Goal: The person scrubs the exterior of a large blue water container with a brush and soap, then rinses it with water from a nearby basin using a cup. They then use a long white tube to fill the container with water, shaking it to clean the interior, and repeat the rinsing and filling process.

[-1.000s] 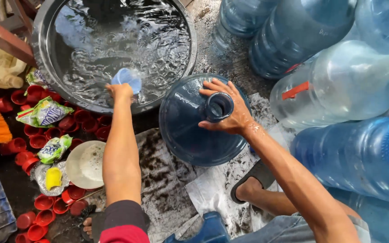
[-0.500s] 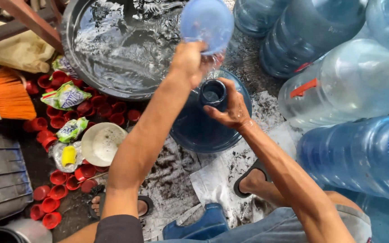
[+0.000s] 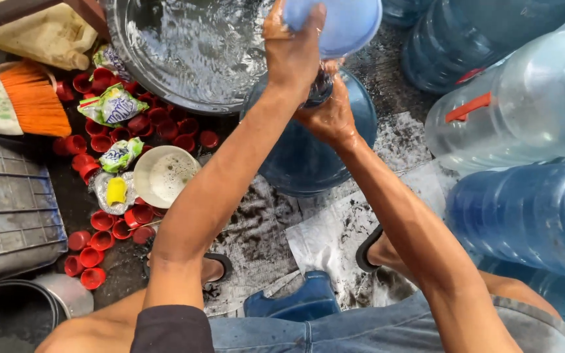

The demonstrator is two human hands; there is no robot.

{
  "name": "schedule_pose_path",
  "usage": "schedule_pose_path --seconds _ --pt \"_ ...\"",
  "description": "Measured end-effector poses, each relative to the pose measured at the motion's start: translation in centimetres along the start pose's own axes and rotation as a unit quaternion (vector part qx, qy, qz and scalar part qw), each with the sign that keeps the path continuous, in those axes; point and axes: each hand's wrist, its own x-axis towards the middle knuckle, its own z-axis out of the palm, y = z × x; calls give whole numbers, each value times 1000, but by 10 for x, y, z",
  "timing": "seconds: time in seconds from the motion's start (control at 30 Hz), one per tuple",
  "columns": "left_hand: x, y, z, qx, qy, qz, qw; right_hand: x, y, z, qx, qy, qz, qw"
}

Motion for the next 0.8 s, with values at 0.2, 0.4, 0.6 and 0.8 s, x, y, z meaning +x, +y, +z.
schedule_pose_path --seconds 0.2,0.4,0.6,0.8 --pt "-14 -16 -28 136 -183 331 916 -8 -12 -1 -63 56 -85 993" --pt "8 -34 -53 2 -92 214 972 -15 -4 -26 -71 36 -164 983" --pt "107 -110 -133 333 122 -152 922 -9 -11 -48 -86 -41 20 995" --pt "155 -213 -207 659 149 -69 734 -8 5 -50 -50 3 2 999"
